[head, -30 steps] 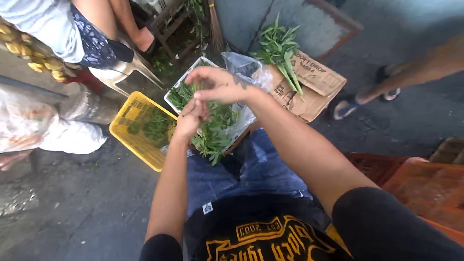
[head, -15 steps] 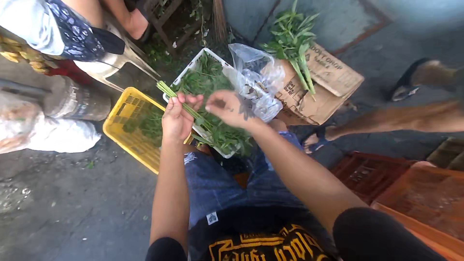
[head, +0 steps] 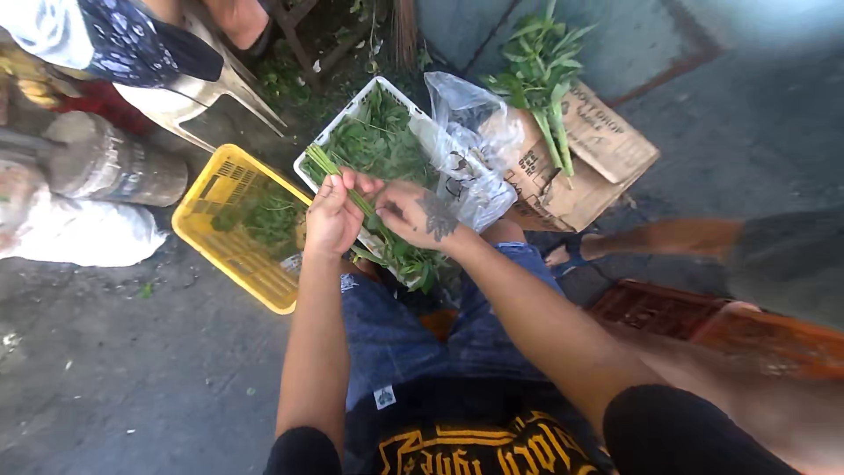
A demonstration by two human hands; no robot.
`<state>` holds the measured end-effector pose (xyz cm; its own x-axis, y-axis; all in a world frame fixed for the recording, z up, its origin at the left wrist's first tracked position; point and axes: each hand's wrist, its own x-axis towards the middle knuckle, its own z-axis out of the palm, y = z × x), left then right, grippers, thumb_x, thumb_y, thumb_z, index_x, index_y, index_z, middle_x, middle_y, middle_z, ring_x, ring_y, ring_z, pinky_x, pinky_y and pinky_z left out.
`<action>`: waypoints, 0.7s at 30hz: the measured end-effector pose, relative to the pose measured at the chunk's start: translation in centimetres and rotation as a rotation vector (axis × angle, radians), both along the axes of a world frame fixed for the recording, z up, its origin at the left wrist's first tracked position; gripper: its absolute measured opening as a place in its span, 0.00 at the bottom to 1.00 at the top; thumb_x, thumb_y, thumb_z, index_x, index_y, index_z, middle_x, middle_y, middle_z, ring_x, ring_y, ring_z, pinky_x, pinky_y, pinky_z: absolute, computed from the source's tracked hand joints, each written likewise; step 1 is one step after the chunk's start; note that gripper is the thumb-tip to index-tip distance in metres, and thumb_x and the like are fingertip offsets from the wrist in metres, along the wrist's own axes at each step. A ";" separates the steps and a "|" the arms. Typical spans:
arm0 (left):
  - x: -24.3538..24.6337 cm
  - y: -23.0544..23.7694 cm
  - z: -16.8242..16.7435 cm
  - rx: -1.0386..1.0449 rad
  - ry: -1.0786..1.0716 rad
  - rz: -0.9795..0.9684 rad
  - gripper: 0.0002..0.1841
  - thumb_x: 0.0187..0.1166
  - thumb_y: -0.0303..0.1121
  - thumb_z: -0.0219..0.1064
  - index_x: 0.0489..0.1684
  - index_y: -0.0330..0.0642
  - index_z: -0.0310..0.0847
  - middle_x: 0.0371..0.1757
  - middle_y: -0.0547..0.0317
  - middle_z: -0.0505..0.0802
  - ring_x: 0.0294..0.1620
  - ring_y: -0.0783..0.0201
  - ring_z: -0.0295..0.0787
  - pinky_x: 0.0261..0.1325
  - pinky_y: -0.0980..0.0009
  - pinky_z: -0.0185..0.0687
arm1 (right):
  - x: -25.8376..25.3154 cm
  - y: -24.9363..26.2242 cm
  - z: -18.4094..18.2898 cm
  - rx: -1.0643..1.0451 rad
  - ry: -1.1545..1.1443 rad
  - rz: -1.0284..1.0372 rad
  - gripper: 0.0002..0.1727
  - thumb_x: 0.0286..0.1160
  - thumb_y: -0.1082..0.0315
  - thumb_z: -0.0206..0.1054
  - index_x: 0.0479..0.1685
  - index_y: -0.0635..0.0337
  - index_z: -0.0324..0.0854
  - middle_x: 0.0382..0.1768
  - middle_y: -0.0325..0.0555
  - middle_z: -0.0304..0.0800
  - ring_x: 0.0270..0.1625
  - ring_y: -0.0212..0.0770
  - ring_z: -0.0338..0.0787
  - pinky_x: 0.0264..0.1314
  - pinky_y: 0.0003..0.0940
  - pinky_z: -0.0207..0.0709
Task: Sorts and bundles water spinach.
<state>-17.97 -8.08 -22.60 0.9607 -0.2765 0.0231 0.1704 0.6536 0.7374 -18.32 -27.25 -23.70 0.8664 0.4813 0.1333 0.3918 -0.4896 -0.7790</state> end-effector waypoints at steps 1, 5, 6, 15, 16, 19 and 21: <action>0.0 0.2 0.0 0.014 -0.012 -0.007 0.17 0.94 0.39 0.43 0.39 0.51 0.78 0.40 0.58 0.90 0.57 0.53 0.89 0.75 0.46 0.77 | 0.1 -0.1 0.2 -0.024 -0.021 0.006 0.10 0.81 0.63 0.62 0.44 0.57 0.86 0.45 0.46 0.87 0.46 0.41 0.89 0.50 0.43 0.86; 0.0 0.7 -0.3 0.104 -0.005 0.034 0.16 0.94 0.38 0.44 0.41 0.50 0.78 0.39 0.60 0.89 0.53 0.55 0.89 0.72 0.47 0.79 | 0.7 -0.5 1.3 -0.120 -0.139 -0.014 0.09 0.79 0.64 0.61 0.44 0.57 0.85 0.46 0.47 0.87 0.46 0.43 0.90 0.46 0.43 0.87; -0.1 0.9 -0.5 0.129 0.008 0.066 0.16 0.94 0.38 0.43 0.41 0.50 0.77 0.38 0.62 0.87 0.50 0.56 0.88 0.70 0.48 0.80 | 1.0 -0.8 1.3 -0.132 -0.168 -0.035 0.10 0.81 0.64 0.61 0.46 0.57 0.86 0.48 0.47 0.88 0.46 0.44 0.91 0.47 0.44 0.88; -2.5 5.0 -6.9 0.041 0.488 0.646 0.22 0.96 0.46 0.33 0.38 0.55 0.73 0.24 0.71 0.78 0.24 0.69 0.79 0.38 0.64 0.86 | 5.5 -6.5 -12.7 -0.313 0.429 -0.268 0.18 0.80 0.52 0.70 0.50 0.59 0.88 0.44 0.53 0.93 0.50 0.52 0.93 0.61 0.61 0.84; -2.7 5.2 -8.1 0.030 0.573 0.696 0.23 0.96 0.47 0.32 0.36 0.56 0.72 0.21 0.72 0.76 0.21 0.70 0.77 0.33 0.68 0.84 | 6.4 -6.5 -14.4 -0.315 0.479 -0.261 0.18 0.80 0.51 0.70 0.49 0.58 0.89 0.44 0.52 0.94 0.50 0.51 0.93 0.60 0.60 0.84; -2.7 5.0 -11.4 0.035 0.775 0.713 0.23 0.97 0.45 0.32 0.34 0.53 0.70 0.17 0.71 0.74 0.16 0.72 0.71 0.24 0.74 0.75 | 9.8 -5.1 -16.6 -0.216 0.715 -0.356 0.18 0.87 0.57 0.64 0.58 0.63 0.85 0.50 0.56 0.92 0.45 0.50 0.94 0.54 0.53 0.89; -1.9 4.8 -12.6 0.065 0.862 0.651 0.24 0.97 0.46 0.30 0.33 0.52 0.68 0.16 0.70 0.72 0.14 0.71 0.69 0.22 0.73 0.75 | 12.1 -4.0 -17.6 -0.157 0.824 -0.561 0.19 0.90 0.60 0.57 0.69 0.63 0.79 0.57 0.59 0.89 0.46 0.51 0.95 0.51 0.51 0.91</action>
